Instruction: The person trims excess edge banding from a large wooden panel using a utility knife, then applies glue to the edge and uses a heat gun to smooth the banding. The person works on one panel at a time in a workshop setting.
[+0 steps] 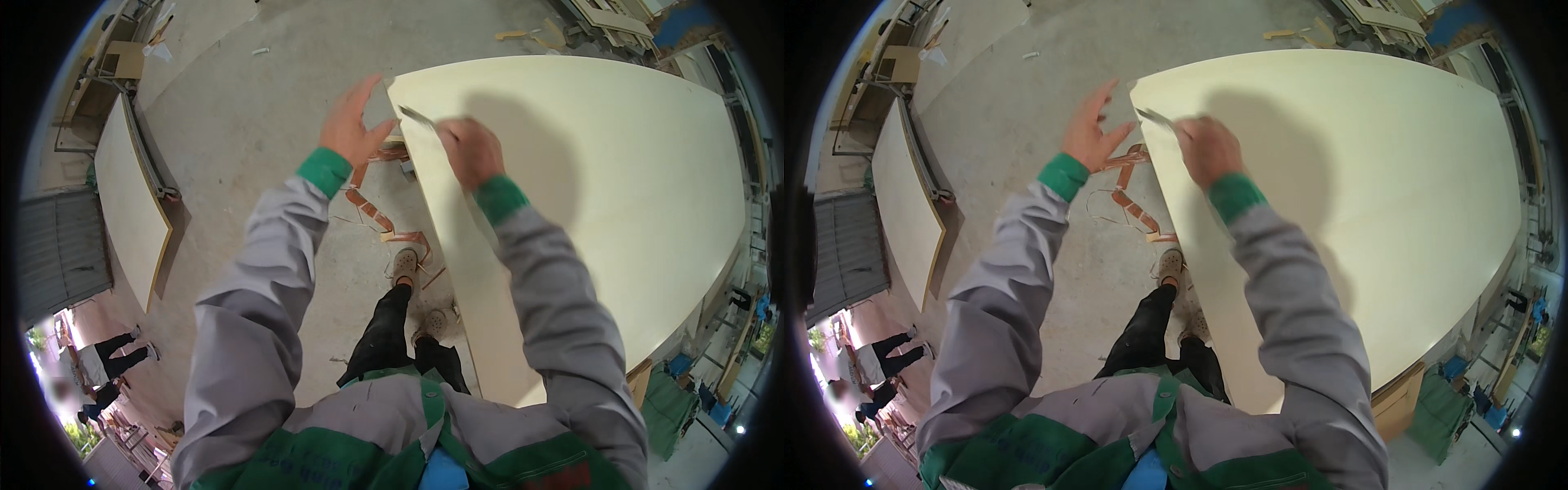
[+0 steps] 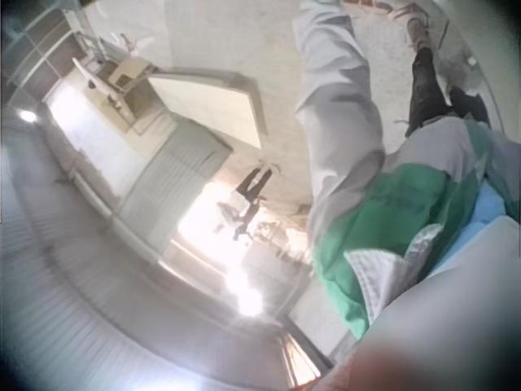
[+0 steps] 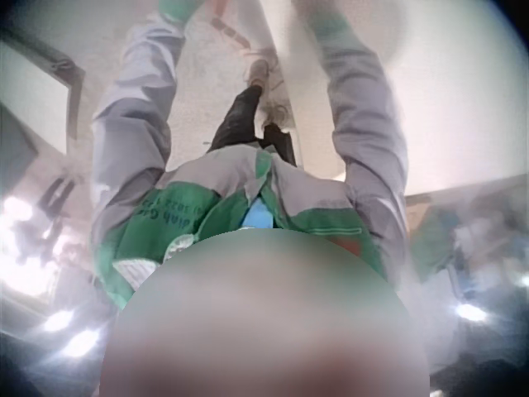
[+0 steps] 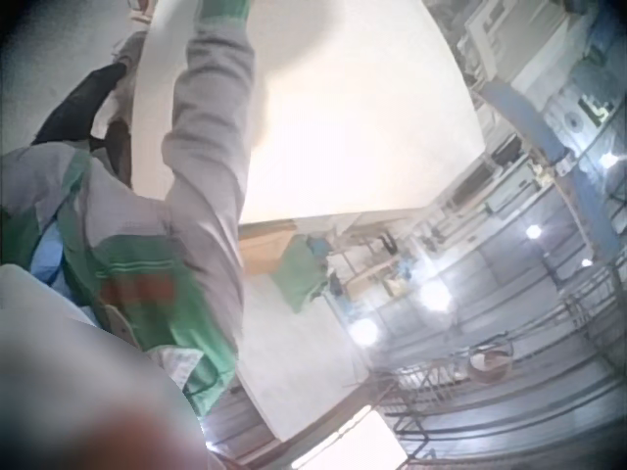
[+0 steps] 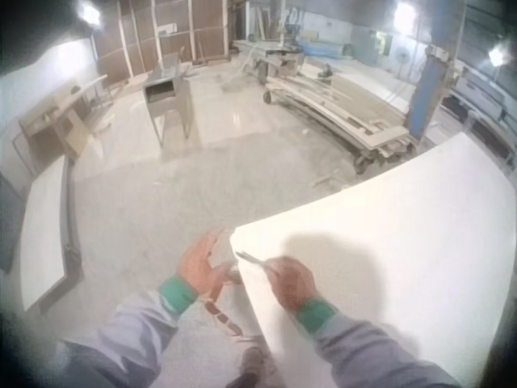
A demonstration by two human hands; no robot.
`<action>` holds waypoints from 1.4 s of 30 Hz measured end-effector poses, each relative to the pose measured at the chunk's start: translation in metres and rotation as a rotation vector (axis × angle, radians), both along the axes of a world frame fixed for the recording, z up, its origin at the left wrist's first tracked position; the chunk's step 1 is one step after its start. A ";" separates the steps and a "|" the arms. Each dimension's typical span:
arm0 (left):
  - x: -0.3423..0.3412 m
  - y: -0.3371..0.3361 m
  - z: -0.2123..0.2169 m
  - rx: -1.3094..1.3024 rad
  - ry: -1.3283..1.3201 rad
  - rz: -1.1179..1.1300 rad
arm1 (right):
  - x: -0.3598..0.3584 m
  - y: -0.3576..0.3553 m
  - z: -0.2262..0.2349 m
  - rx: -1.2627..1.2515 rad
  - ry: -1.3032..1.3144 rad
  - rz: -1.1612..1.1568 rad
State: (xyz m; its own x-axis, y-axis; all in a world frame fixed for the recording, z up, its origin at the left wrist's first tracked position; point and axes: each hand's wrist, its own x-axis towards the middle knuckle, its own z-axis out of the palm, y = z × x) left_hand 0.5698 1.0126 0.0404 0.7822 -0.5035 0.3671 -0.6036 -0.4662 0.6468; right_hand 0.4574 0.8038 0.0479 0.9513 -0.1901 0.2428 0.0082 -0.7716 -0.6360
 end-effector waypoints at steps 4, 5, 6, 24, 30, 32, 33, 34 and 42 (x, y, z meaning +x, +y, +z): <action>0.068 -0.009 0.016 0.359 -0.144 -0.139 | 0.094 0.003 -0.009 -0.185 -0.027 0.090; 0.077 -0.008 0.016 0.456 -0.071 -0.151 | 0.107 0.002 -0.011 -0.248 -0.033 0.120; 0.085 -0.008 0.015 0.465 -0.073 -0.167 | 0.117 0.002 -0.013 -0.309 -0.019 0.148; -0.029 0.002 0.007 0.355 -0.206 -0.209 | 0.015 -0.011 0.011 -0.311 0.054 0.423; 0.078 -0.014 -0.001 0.377 -0.300 -0.096 | 0.128 -0.013 -0.008 -0.409 -0.048 0.350; 0.051 -0.010 -0.005 0.369 -0.303 -0.107 | 0.099 -0.014 -0.009 -0.404 0.004 0.381; 0.032 -0.008 -0.006 0.379 -0.303 -0.109 | 0.079 -0.014 -0.007 -0.380 -0.016 0.409; 0.011 -0.006 -0.006 0.368 -0.328 -0.109 | 0.058 -0.013 -0.005 -0.351 -0.079 0.443; -0.167 0.009 0.003 0.254 -0.223 -0.163 | -0.119 0.003 0.003 -0.245 0.000 0.450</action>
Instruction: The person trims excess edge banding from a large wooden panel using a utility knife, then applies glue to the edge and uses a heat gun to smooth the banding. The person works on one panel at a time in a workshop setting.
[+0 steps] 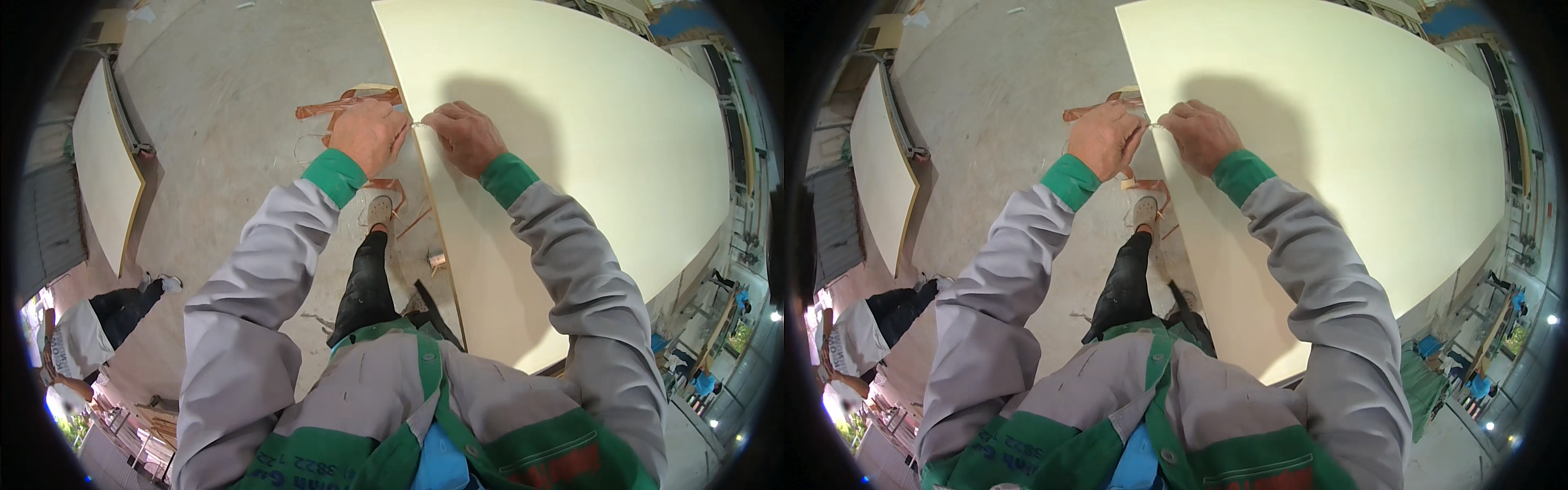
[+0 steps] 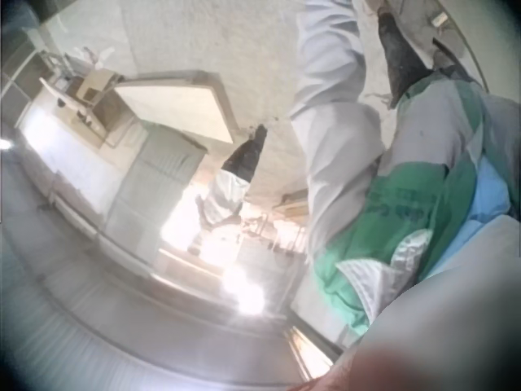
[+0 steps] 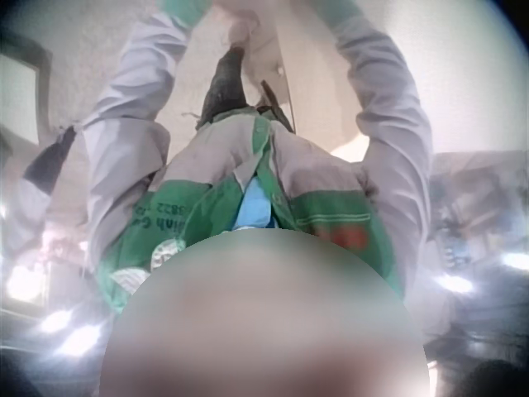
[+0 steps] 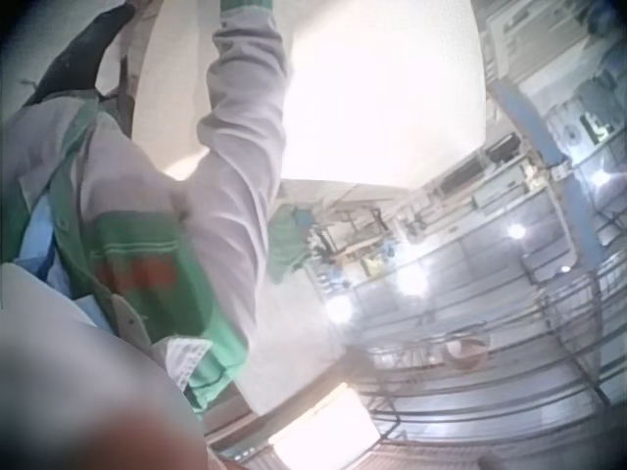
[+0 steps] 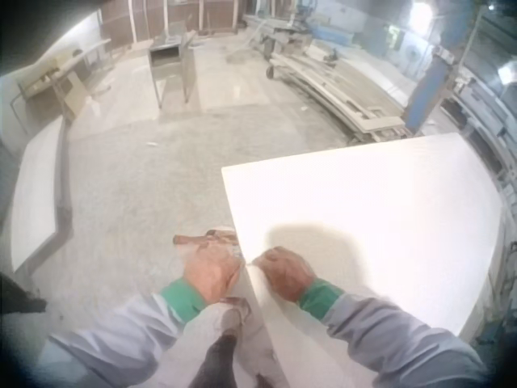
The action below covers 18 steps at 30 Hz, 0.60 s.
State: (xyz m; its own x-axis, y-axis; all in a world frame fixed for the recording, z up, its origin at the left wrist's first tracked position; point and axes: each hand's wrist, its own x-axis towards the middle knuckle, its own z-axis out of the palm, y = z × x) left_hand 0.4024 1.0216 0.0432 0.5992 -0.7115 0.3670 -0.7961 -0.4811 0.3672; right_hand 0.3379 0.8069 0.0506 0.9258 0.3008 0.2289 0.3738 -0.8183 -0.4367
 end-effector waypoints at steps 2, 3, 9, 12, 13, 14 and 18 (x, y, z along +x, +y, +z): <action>-0.052 0.003 0.002 -0.010 -0.003 -0.013 | -0.051 0.003 0.001 -0.017 -0.009 0.004; -0.077 0.003 0.004 -0.028 -0.008 -0.022 | -0.077 0.006 0.004 -0.036 0.003 -0.009; -0.251 0.015 0.012 0.009 0.026 -0.015 | -0.248 0.018 0.009 -0.044 0.005 0.008; -0.338 0.023 0.002 0.000 0.036 -0.046 | -0.339 0.013 -0.009 -0.060 0.024 0.034; -0.366 0.025 0.001 -0.022 0.018 -0.062 | -0.371 0.014 -0.011 -0.042 0.008 0.039; -0.393 0.026 0.001 -0.020 0.050 -0.082 | -0.402 0.016 -0.009 -0.019 -0.031 0.052; -0.512 0.031 0.019 0.039 0.243 -0.200 | -0.520 0.029 0.035 0.107 0.084 0.020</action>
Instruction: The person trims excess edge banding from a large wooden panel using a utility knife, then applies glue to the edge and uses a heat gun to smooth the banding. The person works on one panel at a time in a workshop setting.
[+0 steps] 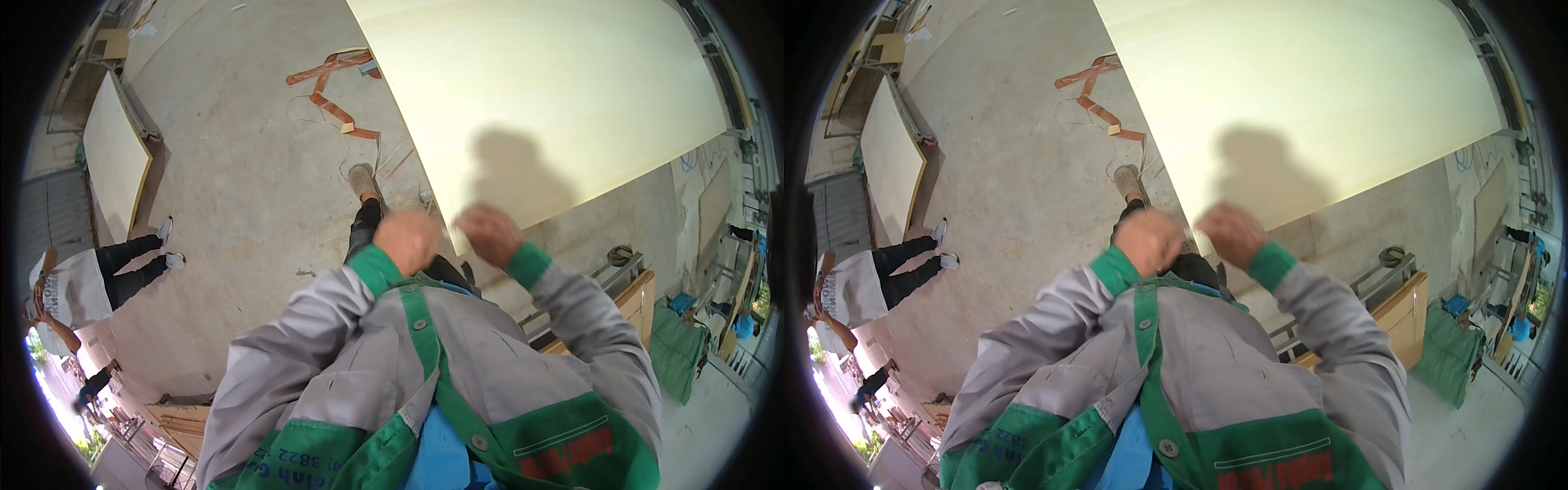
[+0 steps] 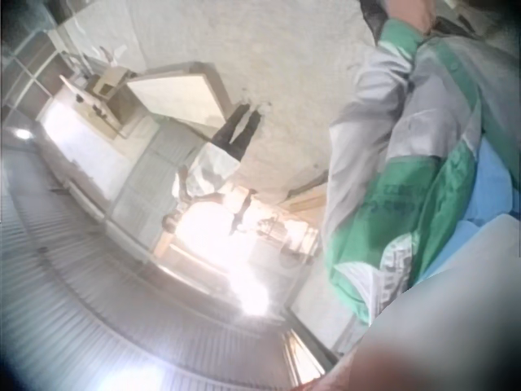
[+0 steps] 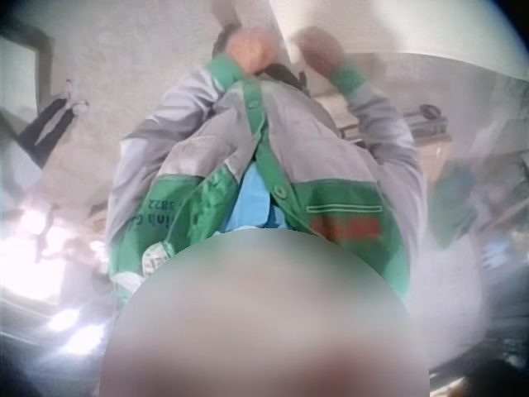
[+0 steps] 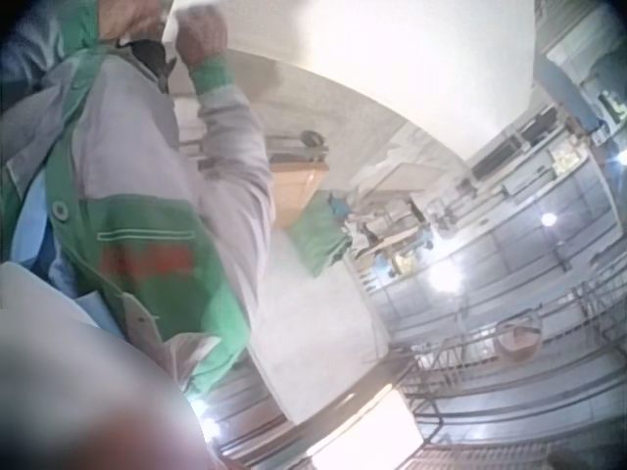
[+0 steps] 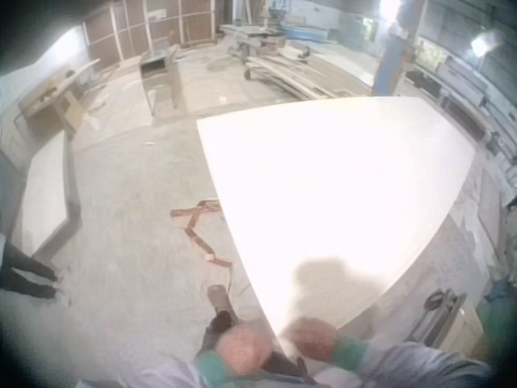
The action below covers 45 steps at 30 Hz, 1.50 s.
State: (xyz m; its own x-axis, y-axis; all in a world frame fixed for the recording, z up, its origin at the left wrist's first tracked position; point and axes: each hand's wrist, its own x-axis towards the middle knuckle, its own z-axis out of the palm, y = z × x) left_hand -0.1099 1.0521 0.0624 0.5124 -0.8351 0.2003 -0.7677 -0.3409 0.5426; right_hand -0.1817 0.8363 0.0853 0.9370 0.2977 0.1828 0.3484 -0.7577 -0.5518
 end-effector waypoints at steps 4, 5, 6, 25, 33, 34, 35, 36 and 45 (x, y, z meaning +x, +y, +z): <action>-0.035 0.000 0.007 -0.067 -0.065 -0.192 | -0.050 -0.007 0.019 -0.059 0.246 0.112; -0.024 -0.002 0.005 -0.068 -0.080 -0.107 | -0.038 -0.013 0.012 -0.125 0.169 0.082; -0.005 -0.007 0.002 -0.064 -0.089 -0.020 | -0.015 -0.018 0.001 -0.185 0.099 0.032; 0.347 -0.020 -0.038 -0.214 -0.114 0.296 | 0.373 -0.025 -0.003 -0.411 -0.017 0.051; 0.532 -0.048 -0.042 -0.038 -0.128 0.583 | 0.577 -0.014 -0.006 -0.632 -0.035 -0.072; 0.518 -0.045 -0.043 -0.005 -0.129 0.567 | 0.564 -0.013 -0.009 -0.648 -0.008 -0.038; 0.495 -0.040 -0.045 0.013 -0.129 0.548 | 0.543 -0.015 -0.011 -0.640 -0.018 0.019; 0.464 -0.036 -0.047 0.019 -0.136 0.531 | 0.513 -0.017 -0.010 -0.626 -0.045 0.066; 0.101 -0.002 -0.031 -0.198 0.169 0.377 | 0.143 0.006 0.020 -0.336 0.165 0.115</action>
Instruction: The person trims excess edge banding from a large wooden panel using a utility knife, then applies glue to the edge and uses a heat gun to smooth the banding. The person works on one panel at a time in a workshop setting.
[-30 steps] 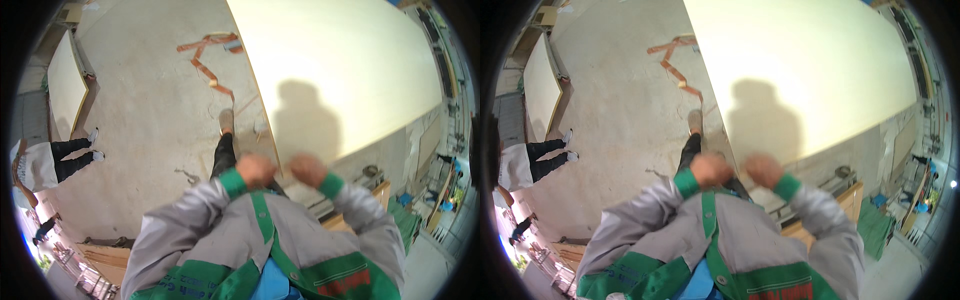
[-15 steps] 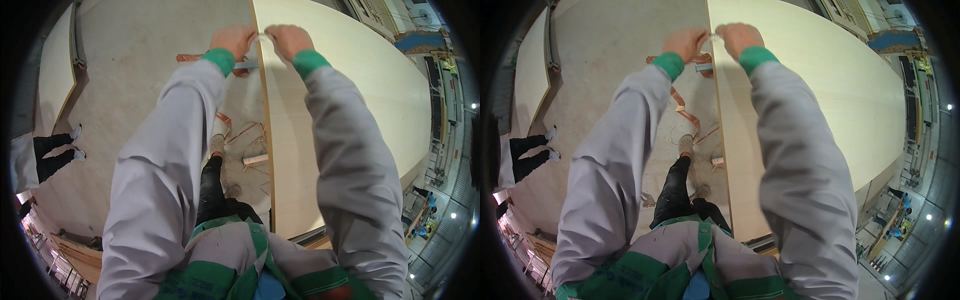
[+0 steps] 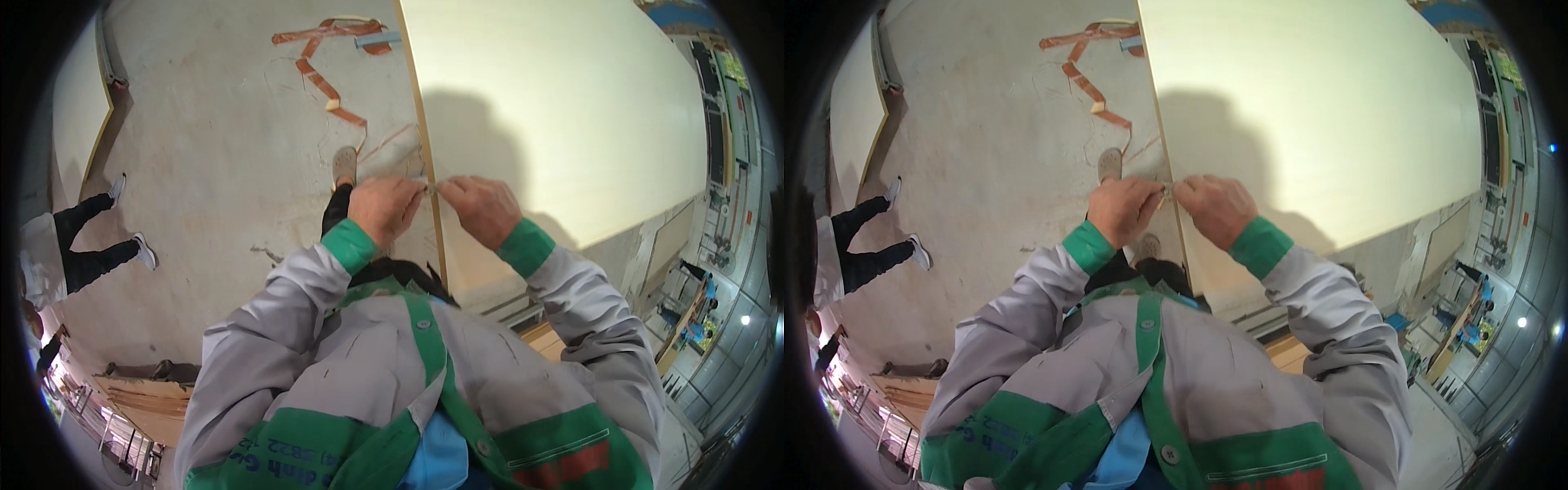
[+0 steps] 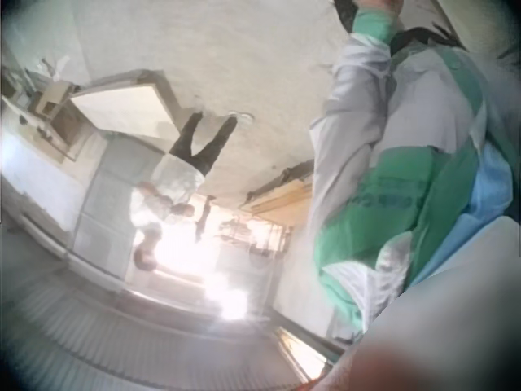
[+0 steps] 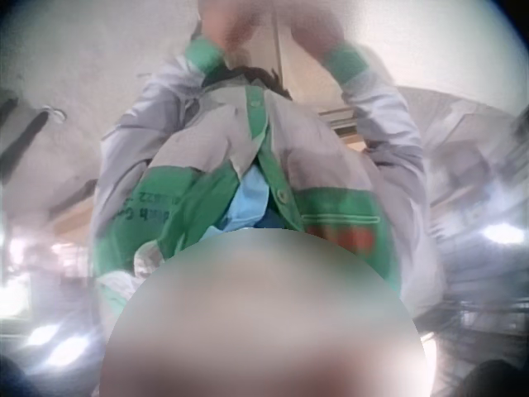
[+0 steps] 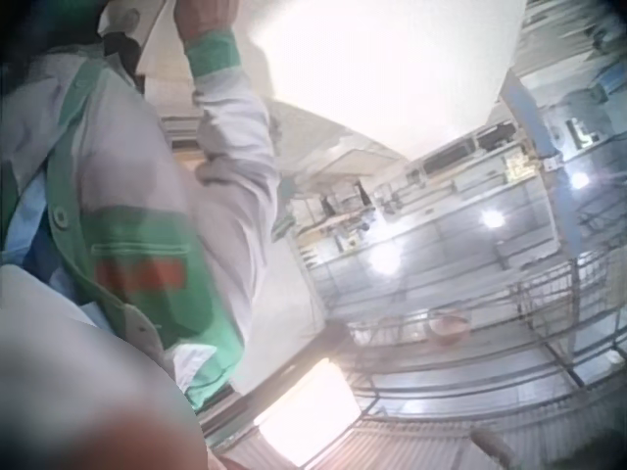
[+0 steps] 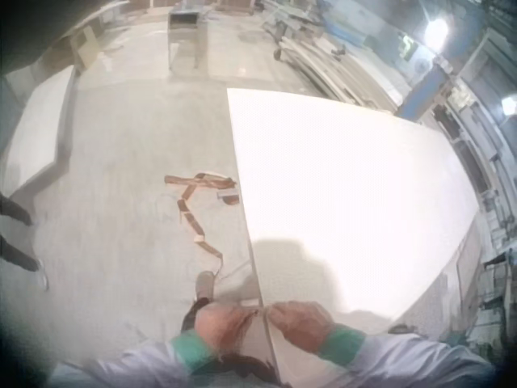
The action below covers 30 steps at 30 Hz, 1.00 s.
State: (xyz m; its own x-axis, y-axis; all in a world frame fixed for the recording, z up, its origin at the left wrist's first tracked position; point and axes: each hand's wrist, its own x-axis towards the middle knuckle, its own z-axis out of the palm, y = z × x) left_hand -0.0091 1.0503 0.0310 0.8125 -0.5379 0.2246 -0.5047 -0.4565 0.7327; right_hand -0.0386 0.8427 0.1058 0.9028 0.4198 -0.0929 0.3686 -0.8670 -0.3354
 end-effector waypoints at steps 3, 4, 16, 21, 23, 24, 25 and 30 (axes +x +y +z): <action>-0.104 0.009 -0.003 -0.017 0.110 -0.072 | -0.111 0.007 0.000 0.036 0.084 -0.042; -0.133 0.014 -0.005 0.074 0.179 -0.210 | -0.147 0.007 0.002 0.013 0.172 -0.010; -0.168 0.000 -0.041 -0.609 1.594 0.217 | -0.256 -0.007 -0.037 0.021 0.079 -0.359; -0.179 -0.026 -0.027 -0.317 1.413 0.019 | -0.338 0.008 -0.045 0.224 0.310 -0.638; -0.184 -0.029 -0.022 -0.344 1.413 -0.017 | -0.354 -0.004 -0.047 0.330 0.284 -0.954; -0.184 -0.030 -0.020 -0.364 1.392 -0.039 | -0.355 -0.013 -0.048 0.445 0.191 -1.035; -0.183 -0.029 -0.020 -0.377 1.375 -0.042 | -0.351 -0.023 -0.050 0.591 0.078 -1.116; -0.177 -0.018 -0.026 -0.286 1.350 -0.102 | -0.291 -0.051 -0.070 0.616 -0.032 -1.183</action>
